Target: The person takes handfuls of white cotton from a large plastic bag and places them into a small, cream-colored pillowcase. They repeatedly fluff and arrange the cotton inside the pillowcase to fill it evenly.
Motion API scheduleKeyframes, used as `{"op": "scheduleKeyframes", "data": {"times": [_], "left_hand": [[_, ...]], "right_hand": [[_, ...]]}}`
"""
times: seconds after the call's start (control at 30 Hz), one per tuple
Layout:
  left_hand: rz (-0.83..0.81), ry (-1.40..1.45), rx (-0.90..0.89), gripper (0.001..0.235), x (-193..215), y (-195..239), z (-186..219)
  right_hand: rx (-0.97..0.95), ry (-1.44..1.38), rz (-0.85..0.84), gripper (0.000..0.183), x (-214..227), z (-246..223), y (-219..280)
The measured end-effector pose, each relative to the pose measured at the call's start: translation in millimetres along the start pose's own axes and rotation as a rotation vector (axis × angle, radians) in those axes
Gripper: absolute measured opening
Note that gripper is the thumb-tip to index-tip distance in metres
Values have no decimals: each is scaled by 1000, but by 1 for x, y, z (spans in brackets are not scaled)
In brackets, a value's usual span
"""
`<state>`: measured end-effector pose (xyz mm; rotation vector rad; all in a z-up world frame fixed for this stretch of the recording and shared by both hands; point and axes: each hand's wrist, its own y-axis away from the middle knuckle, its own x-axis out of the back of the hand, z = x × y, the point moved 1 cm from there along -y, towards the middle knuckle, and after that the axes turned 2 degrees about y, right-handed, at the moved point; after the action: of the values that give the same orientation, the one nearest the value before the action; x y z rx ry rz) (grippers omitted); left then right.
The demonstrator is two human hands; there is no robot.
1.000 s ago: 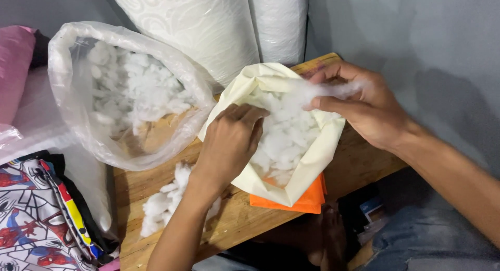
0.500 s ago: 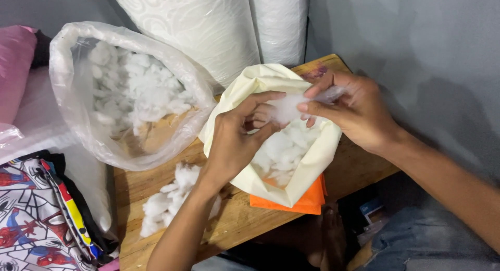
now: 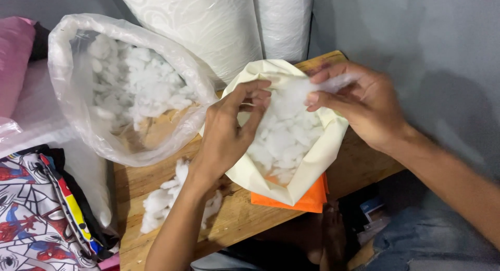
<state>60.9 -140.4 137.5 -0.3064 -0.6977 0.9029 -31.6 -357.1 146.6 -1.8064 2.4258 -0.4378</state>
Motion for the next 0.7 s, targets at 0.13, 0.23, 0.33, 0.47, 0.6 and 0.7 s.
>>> {"op": "scheduleKeyframes", "data": {"times": [0.13,0.23,0.33,0.47,0.6,0.7], "left_hand": [[-263,123,-99,75,4,3,19],[-194,-14,-214,67,-9,7,6],[2,-15,-293,25,-14,9,-7],[-26,-94,-321,25,-12,10,-16],[96,-161,-370,21,-13,7,-17],[157,-183,-332,22,-13,7,-17]], "right_hand": [[-12,65,-52,23,-6,2,1],[-140,307,-48,22,-15,-11,2],[-220,334,-85,12,-18,-19,2],[-155,300,-106,15,-19,-18,1],[-78,306,-125,10,-19,-19,1],[27,235,-178,11,-19,-17,3]]}}
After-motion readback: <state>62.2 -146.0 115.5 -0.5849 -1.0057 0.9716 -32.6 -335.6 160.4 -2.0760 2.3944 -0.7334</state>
